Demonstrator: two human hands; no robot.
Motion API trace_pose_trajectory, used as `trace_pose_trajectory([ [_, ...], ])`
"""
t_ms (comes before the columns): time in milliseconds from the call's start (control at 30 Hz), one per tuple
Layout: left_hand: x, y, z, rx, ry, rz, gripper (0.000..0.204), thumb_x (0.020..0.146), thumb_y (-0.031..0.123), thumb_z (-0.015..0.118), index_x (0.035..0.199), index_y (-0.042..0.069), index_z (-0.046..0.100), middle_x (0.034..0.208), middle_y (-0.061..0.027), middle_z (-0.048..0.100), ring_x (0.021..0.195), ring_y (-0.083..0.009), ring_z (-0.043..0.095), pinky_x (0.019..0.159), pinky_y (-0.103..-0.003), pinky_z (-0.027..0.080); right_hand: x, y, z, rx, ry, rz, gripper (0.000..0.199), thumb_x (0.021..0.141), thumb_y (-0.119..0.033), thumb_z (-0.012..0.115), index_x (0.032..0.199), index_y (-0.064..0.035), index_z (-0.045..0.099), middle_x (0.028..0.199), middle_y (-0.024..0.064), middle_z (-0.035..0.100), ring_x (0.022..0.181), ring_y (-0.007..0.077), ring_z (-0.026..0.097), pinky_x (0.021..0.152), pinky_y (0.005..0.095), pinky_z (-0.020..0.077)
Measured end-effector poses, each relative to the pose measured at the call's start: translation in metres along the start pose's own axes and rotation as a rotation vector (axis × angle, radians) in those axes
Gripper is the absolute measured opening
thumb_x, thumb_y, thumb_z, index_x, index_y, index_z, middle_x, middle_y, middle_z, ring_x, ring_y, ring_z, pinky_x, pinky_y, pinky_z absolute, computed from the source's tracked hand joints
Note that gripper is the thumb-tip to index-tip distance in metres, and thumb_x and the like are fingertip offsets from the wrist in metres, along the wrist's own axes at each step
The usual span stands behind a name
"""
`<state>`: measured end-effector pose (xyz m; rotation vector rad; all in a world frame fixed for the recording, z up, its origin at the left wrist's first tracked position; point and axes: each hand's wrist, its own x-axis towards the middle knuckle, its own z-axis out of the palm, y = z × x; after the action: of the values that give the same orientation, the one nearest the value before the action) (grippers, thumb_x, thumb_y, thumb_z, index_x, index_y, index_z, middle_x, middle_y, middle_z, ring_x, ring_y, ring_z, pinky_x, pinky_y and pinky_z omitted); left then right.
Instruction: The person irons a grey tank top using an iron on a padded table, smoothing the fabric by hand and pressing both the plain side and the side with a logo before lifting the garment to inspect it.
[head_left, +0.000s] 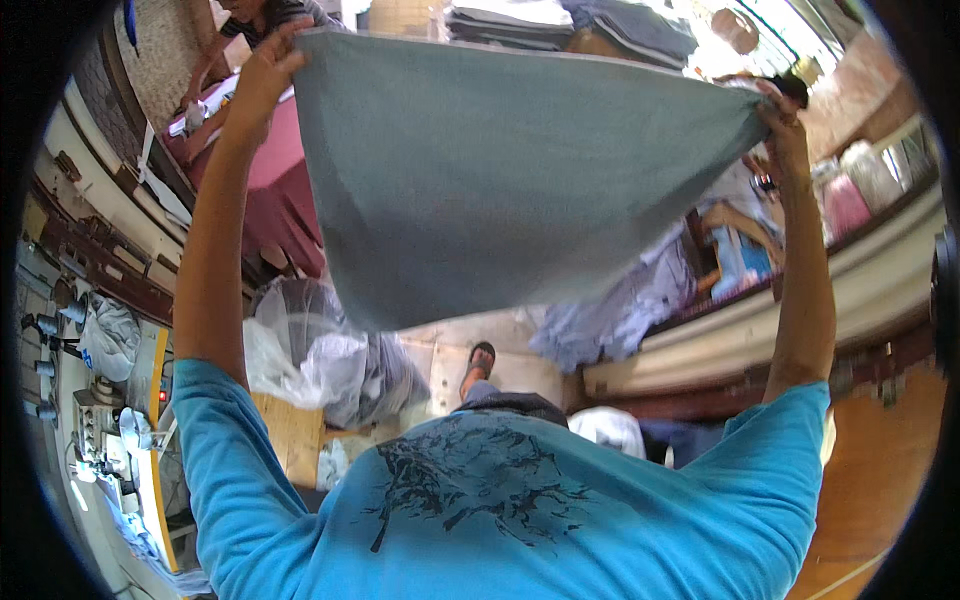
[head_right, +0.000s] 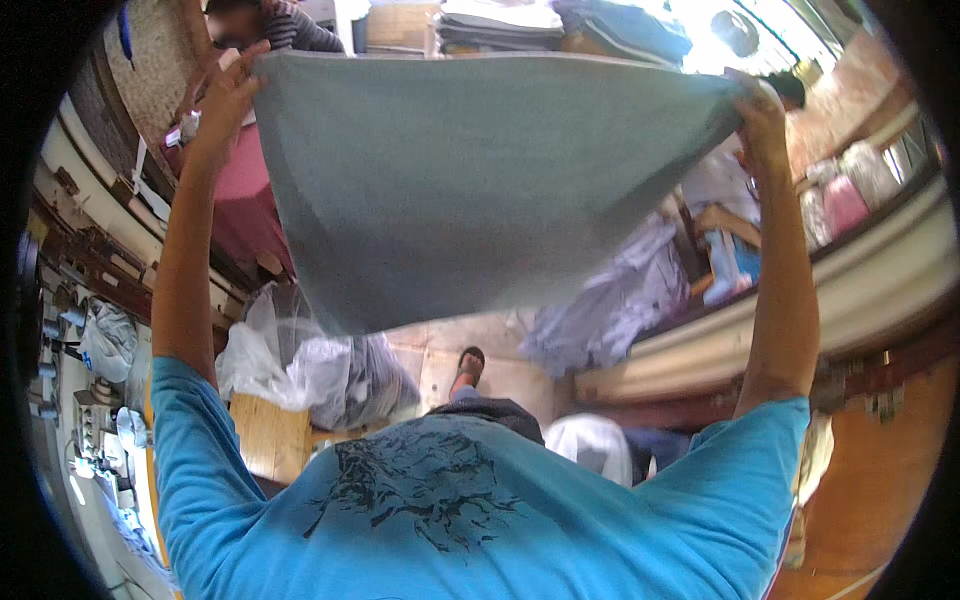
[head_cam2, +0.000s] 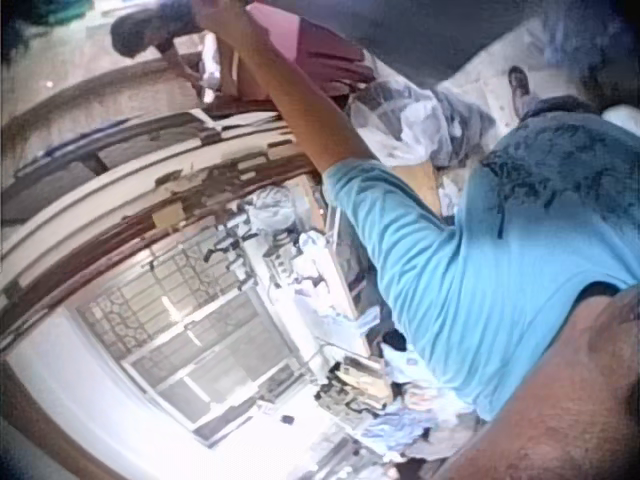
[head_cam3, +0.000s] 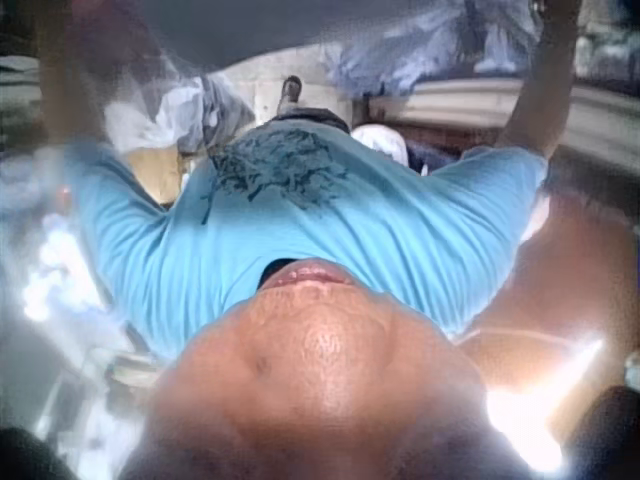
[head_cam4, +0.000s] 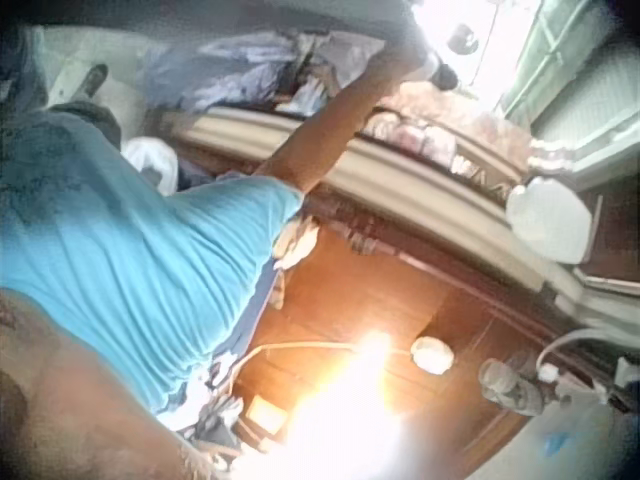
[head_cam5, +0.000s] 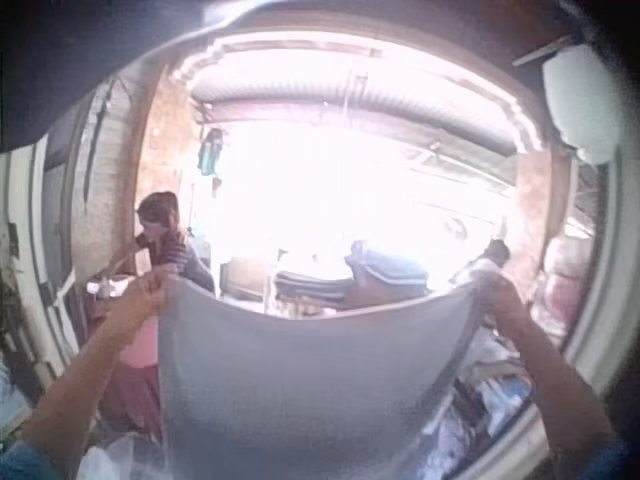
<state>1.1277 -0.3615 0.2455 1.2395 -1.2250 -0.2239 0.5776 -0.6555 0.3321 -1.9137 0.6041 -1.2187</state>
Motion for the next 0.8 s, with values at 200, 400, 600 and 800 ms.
trace_pose_trajectory([
  [200,0.045,-0.073,0.028,0.079,0.059,-0.227,0.045,0.082,-0.002,0.052,0.126,0.004,0.048,0.113,-0.0044,0.056,0.103,-0.0107,0.052,0.088,-0.022,0.04,0.103,0.102,0.03,0.155,-0.067,0.185,0.042,0.081,-0.001,0.056,0.123,-0.0024,0.051,0.11,0.0063,0.057,0.098,0.015,0.055,0.085,0.0272,0.0451],
  [400,0.124,-0.168,0.052,0.053,-0.015,-0.371,0.042,0.081,-0.007,0.052,0.123,0.002,0.052,0.108,-0.0005,0.057,0.094,-0.0071,0.053,0.085,-0.022,0.042,0.186,0.19,0.047,0.219,-0.175,0.283,0.047,0.077,0.004,0.056,0.123,-0.0034,0.051,0.111,0.0059,0.058,0.096,0.0133,0.055,0.086,0.0249,0.0436],
  [600,0.201,-0.267,0.091,-0.082,-0.18,-0.443,0.047,0.077,-0.008,0.053,0.123,0.002,0.052,0.111,-0.0029,0.057,0.094,-0.0114,0.056,0.086,-0.024,0.042,0.253,0.282,0.042,0.104,-0.267,0.335,0.053,0.074,0.007,0.056,0.125,-0.0039,0.05,0.118,0.0039,0.055,0.105,0.0113,0.052,0.088,0.0246,0.0426],
  [800,0.271,-0.362,0.136,0.608,-0.169,-0.166,0.032,0.071,-0.005,0.057,0.102,0.001,0.063,0.093,-0.0156,0.061,0.089,-0.0264,0.061,0.079,-0.032,0.046,0.29,0.375,0.073,-0.421,-0.243,0.302,0.039,0.074,0.01,0.05,0.11,-0.0017,0.059,0.097,0.0006,0.059,0.084,0.006,0.052,0.074,0.0202,0.0418],
])
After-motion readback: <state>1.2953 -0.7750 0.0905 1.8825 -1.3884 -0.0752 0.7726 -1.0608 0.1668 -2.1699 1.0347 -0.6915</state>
